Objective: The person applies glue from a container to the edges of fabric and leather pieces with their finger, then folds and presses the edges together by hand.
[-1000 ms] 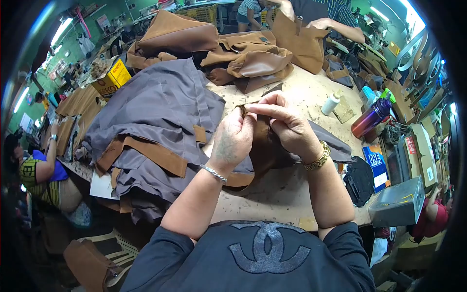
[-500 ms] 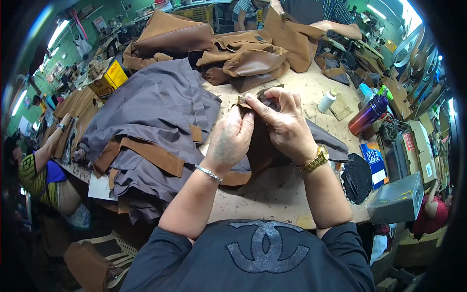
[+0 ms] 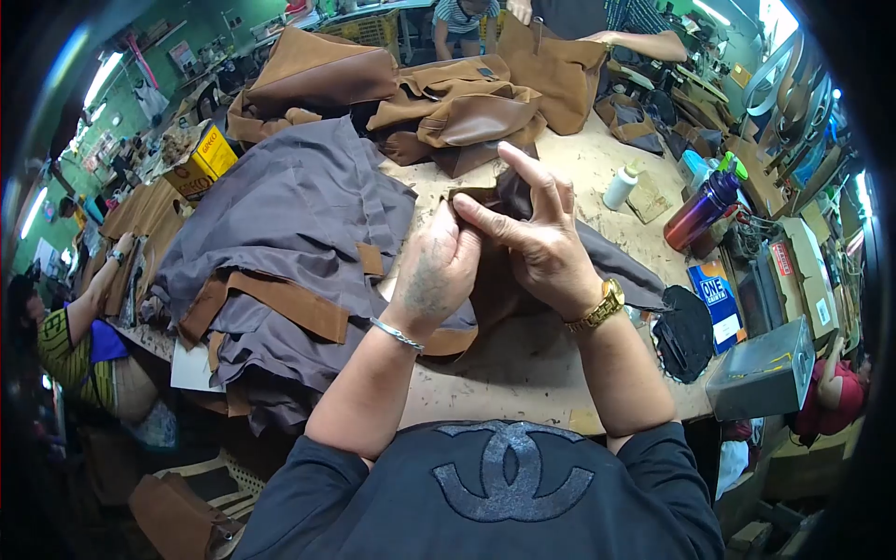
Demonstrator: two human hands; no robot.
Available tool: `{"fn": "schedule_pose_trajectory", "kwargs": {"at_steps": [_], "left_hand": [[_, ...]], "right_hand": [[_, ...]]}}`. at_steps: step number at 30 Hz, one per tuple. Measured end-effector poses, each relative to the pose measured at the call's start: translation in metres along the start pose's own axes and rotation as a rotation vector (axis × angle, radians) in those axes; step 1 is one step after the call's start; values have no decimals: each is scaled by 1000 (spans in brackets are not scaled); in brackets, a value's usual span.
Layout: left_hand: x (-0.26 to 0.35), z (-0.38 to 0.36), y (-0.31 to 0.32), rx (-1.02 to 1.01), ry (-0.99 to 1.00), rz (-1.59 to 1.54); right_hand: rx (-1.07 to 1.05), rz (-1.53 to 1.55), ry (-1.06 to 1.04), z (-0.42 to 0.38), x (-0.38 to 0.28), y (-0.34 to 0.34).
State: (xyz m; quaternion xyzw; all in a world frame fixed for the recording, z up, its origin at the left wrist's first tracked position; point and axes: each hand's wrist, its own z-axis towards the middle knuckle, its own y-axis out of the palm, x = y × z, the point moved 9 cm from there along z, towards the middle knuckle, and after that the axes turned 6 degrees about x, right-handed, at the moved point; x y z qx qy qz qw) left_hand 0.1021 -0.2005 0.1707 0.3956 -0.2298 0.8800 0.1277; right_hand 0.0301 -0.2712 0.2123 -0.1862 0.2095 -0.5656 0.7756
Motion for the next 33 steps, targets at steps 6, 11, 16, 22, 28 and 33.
{"fn": "schedule_pose_trajectory", "kwargs": {"at_steps": [6, 11, 16, 22, 28, 33], "left_hand": [[20, 5, -4, 27, -225, -868], [1, -2, -17, 68, -228, -835], [37, 37, -69, 247, -349, -715], [-117, 87, -43, 51, -735, -768], [-69, 57, -9, 22, -665, -868], [-41, 62, 2, -77, -607, -1052]], "right_hand": [[24, 666, 272, 17, 37, -7], [0, 712, 122, 84, 20, 6], [-110, 510, 195, 149, 35, 19], [-128, -248, 359, 108, 122, 22], [170, 487, 467, -7, 116, -50], [-13, 314, 586, -110, 116, -99]]}}
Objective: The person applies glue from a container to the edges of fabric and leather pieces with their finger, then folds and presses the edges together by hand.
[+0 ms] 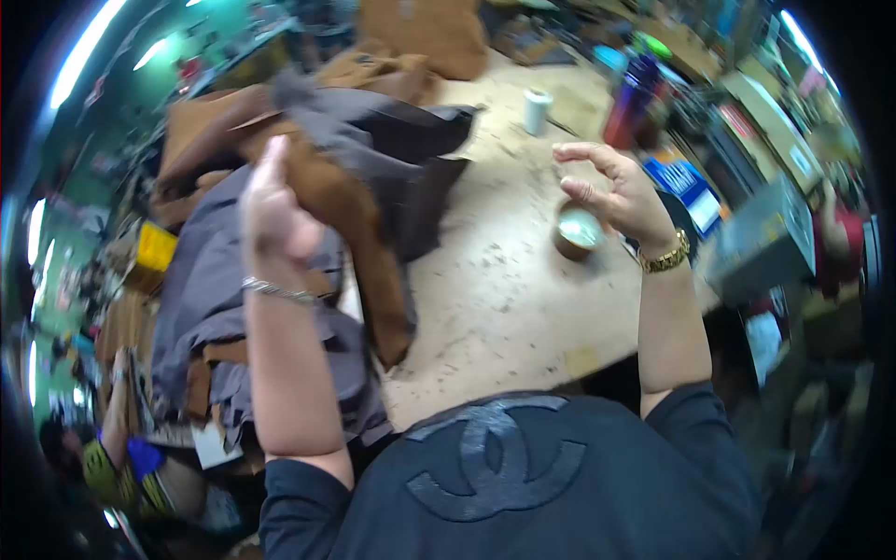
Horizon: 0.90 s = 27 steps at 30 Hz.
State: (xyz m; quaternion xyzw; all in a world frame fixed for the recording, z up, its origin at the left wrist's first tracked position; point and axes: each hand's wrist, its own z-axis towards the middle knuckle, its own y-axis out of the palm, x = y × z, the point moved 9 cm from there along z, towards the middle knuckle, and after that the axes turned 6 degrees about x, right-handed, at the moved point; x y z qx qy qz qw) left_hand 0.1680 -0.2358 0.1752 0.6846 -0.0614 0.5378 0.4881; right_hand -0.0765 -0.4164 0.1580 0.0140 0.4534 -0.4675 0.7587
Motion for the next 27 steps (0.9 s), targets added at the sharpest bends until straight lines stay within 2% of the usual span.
{"fn": "schedule_pose_trajectory", "kwargs": {"at_steps": [1, 3, 7, 8, 9, 11, 12, 15, 18, 20, 22, 23, 25, 27], "left_hand": [[-2, -1, 4, -69, -59, -27], [-3, -7, 6, -76, -72, -5], [-13, -18, 15, -90, -75, -52], [-12, -19, 16, -97, -54, -70], [-12, -19, 17, -95, -55, -70], [-8, -21, 23, -145, -35, -73], [-7, -21, 22, -139, -33, -71], [-2, -22, 23, -157, -15, -92], [-6, -24, 18, -133, -15, -125], [-10, -24, 22, -210, -29, -203], [-13, -24, 24, -198, -15, -211], [-15, -26, 26, -178, -5, -216], [-17, -29, 32, -134, 22, -180], [-24, -23, 19, -77, -60, -128]], "right_hand": [[-72, -215, 44, -14, 9, -16], [-83, -369, 188, -46, 55, -40], [-214, -439, 377, -69, 104, -28], [-189, -510, 419, -70, 114, -23], [-190, -509, 420, -69, 117, -21], [-464, -754, 439, -71, 109, 2], [-518, -786, 440, -75, 113, 8], [-440, -734, 474, -72, 124, -1], [-370, -669, 384, -61, 116, -24], [-333, -641, 326, -61, 107, -26], [-350, -844, 249, -74, 87, -23], [-349, -844, 242, -77, 78, -24], [-440, -1066, 49, -81, 56, -20], [-305, -1047, -74, -83, 44, -25]]}}
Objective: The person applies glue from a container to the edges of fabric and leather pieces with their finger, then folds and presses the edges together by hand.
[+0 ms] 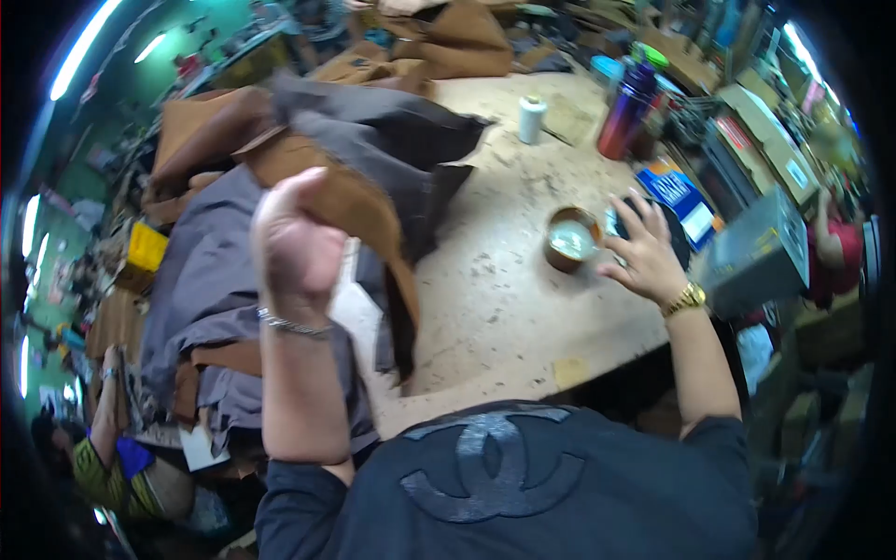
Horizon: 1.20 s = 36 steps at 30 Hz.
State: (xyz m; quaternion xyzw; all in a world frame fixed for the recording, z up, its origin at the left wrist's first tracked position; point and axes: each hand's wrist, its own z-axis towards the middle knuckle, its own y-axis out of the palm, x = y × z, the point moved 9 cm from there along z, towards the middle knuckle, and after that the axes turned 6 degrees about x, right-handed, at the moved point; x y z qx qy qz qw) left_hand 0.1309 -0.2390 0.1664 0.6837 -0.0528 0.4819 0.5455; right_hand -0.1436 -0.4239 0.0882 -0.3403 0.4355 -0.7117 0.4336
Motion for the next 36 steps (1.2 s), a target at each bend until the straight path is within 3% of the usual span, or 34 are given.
{"fn": "schedule_pose_trajectory", "kwargs": {"at_steps": [1, 4, 6, 8, 9, 10, 12, 14, 16, 20, 23, 28, 29, 36], "left_hand": [[0, 5, -8, 29, 22, 29], [7, 0, 10, 83, 161, 50], [5, -3, 11, 28, 113, 16], [5, -5, 11, 3, 138, -25], [4, -5, 13, -13, 139, -62], [1, -6, 18, -33, 135, -98], [-8, -7, 29, -42, 129, -99], [-17, -9, 39, -70, 154, -47], [-23, -16, 53, -94, 165, -1], [-19, -26, 47, 131, 308, 92], [-9, -31, 55, 14, 849, 1198], [-12, -26, 41, 36, 836, 1237], [-14, -25, 40, 37, 831, 1247], [-16, -21, 33, 80, 810, 1331]], "right_hand": [[82, -14, -51, -1, -4, 1], [-134, 10, -37, -5, -4, 14], [-234, -165, 91, 7, 13, -12], [201, -123, 116, 20, 14, -66], [333, -41, 84, 29, 6, -86], [337, -42, 89, 41, -6, -94], [436, 899, 17, 67, -42, -114], [384, 1349, -150, 95, -97, -118], [415, 1520, -184, 117, -132, -118], [366, 1531, -209, 139, -170, -115], [314, 1424, -207, 144, -181, -110], [373, 1267, -31, 145, -178, -100], [281, 1252, -26, 145, -180, -97], [378, 1152, -159, 125, -193, -99]]}}
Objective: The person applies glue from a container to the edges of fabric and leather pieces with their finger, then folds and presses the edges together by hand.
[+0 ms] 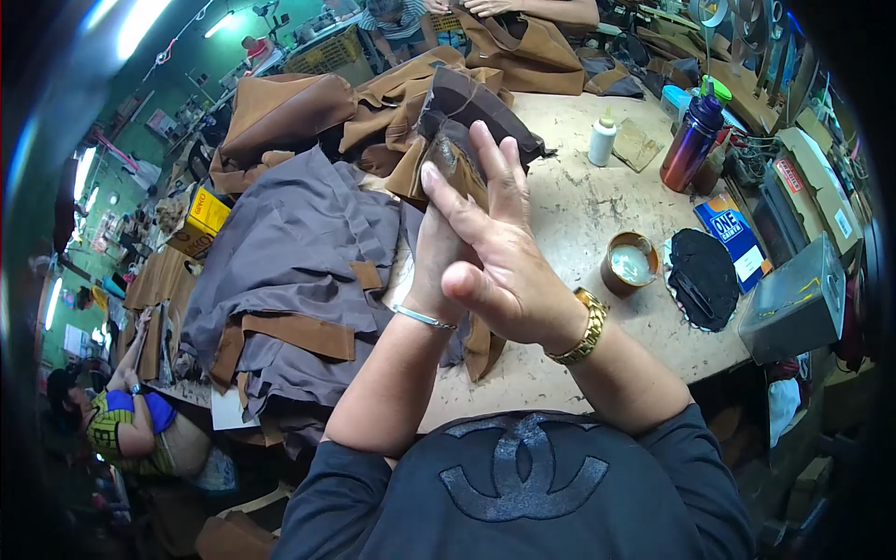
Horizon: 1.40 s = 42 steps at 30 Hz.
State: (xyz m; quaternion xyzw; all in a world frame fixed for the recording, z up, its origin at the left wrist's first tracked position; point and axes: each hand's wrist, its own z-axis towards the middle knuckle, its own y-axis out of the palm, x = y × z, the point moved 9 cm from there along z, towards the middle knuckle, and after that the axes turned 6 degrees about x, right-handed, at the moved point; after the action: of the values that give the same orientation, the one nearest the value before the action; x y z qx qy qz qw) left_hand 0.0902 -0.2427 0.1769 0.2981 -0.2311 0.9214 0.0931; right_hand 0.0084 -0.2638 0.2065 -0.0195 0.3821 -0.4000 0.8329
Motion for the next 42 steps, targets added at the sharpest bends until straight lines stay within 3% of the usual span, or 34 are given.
{"fn": "schedule_pose_trajectory", "kwargs": {"at_steps": [5, 10, 14, 24, 28, 32, 39, 40, 42], "left_hand": [[-2, 2, 3, -5, -4, 53], [-1, 3, 7, -15, -4, 103], [1, 4, 5, -12, -3, 149], [11, 7, 5, -16, -2, 255], [13, 10, -2, 1, -4, 304], [16, 8, -5, 3, -12, 345], [15, 14, -16, 36, -37, 416], [17, 14, -16, 39, -57, 423], [17, 28, -35, 58, -360, -42]], "right_hand": [[-30, -37, -60, -5, -2, -2], [69, -315, -10, 6, 4, -11], [20, -472, -45, -6, -15, -3], [84, -551, -27, 0, -16, -13], [-74, -557, -23, -12, -18, 1], [64, -566, -1, 1, -14, -16], [1, -325, -101, -17, -16, -35], [120, -11, -9, -17, -3, -53], [347, 603, 188, -24, 36, -80]]}}
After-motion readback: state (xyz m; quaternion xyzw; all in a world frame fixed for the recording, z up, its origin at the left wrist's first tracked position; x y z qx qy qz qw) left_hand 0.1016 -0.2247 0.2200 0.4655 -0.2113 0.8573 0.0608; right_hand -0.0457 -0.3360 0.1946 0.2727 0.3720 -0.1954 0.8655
